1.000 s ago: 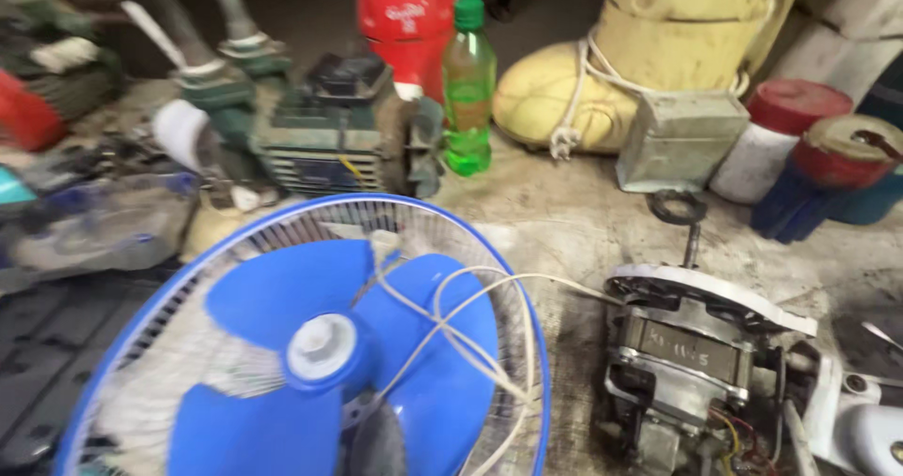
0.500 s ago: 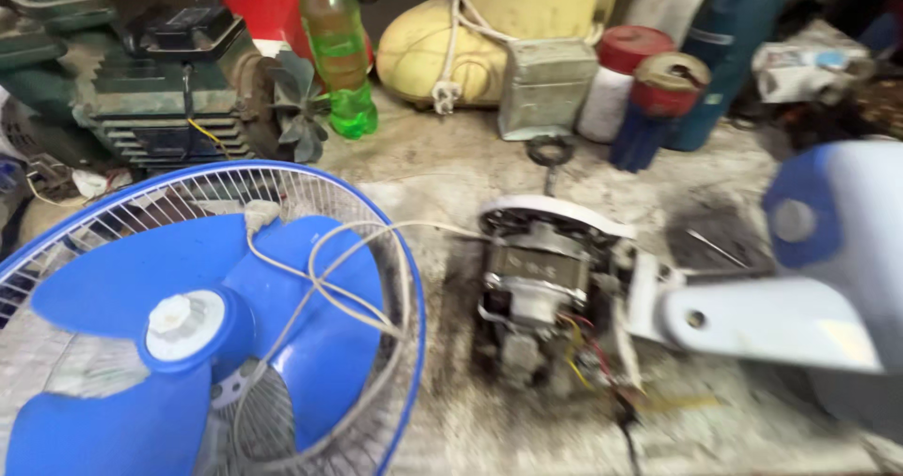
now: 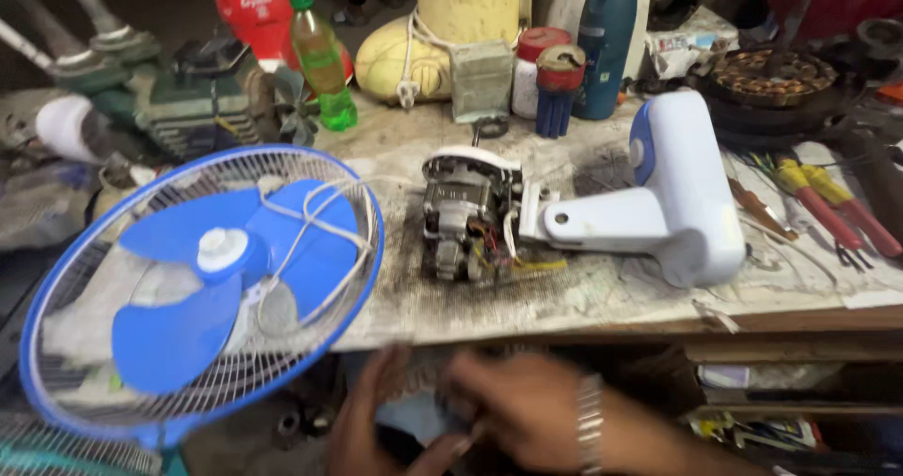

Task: The person repairs a small white electric fan by hand. They wrap electrical tape around exposed wires on the motor, then attach the white motor housing to the fan base and secure it with a screwdriver.

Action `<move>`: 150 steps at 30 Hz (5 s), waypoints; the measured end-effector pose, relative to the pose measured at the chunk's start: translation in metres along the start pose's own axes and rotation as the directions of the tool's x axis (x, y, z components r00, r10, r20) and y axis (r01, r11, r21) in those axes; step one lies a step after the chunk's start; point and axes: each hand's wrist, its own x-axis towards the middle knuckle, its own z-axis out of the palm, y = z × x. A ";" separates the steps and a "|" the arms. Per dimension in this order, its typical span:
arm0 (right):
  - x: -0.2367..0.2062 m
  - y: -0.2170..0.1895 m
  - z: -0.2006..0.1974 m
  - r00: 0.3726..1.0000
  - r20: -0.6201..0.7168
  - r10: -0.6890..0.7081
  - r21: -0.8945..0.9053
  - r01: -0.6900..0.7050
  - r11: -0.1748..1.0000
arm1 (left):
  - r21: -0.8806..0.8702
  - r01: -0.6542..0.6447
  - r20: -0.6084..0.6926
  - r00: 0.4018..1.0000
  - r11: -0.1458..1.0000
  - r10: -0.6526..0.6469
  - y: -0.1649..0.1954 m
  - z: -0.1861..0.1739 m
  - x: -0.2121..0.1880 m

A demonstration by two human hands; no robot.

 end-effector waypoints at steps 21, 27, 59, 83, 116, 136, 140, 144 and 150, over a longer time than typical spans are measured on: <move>-0.056 0.000 -0.090 0.743 -0.663 0.096 0.291 0.138 0.947 | -0.277 0.011 0.127 0.992 0.961 0.026 0.156 0.047 0.148; -0.063 0.002 -0.097 0.706 -0.688 0.171 0.318 0.081 0.945 | 0.077 -0.132 -0.012 0.991 0.988 0.133 0.162 0.058 0.162; -0.057 0.047 -0.106 0.649 -0.685 0.332 0.415 -0.028 0.910 | 0.784 -0.344 0.191 0.926 0.518 0.326 0.120 0.103 0.118; -0.019 0.059 -0.086 0.691 -0.703 0.169 0.165 -0.072 0.984 | -0.286 0.098 -0.099 0.986 0.953 -0.131 0.094 0.100 0.166; -0.024 0.076 -0.093 0.830 -0.515 0.214 0.816 0.398 0.419 | 0.232 -0.317 -0.069 0.938 0.919 0.341 0.104 0.094 0.164; -0.028 0.053 -0.092 0.737 -0.660 0.144 0.077 -0.124 0.989 | -0.028 -0.136 -0.230 0.965 0.990 0.126 0.096 0.097 0.163; -0.027 0.063 -0.091 0.752 -0.659 0.018 0.222 0.171 0.960 | 0.068 -0.071 -0.254 0.963 0.995 0.086 0.098 0.096 0.164; -0.024 0.071 -0.092 0.797 -0.602 0.033 0.639 0.457 0.619 | 0.265 -0.315 -0.185 0.911 0.911 0.369 0.094 0.094 0.163; -0.019 0.063 -0.094 0.714 -0.694 0.091 0.323 0.197 0.926 | -0.061 -0.088 0.056 0.994 0.994 0.092 0.087 0.090 0.161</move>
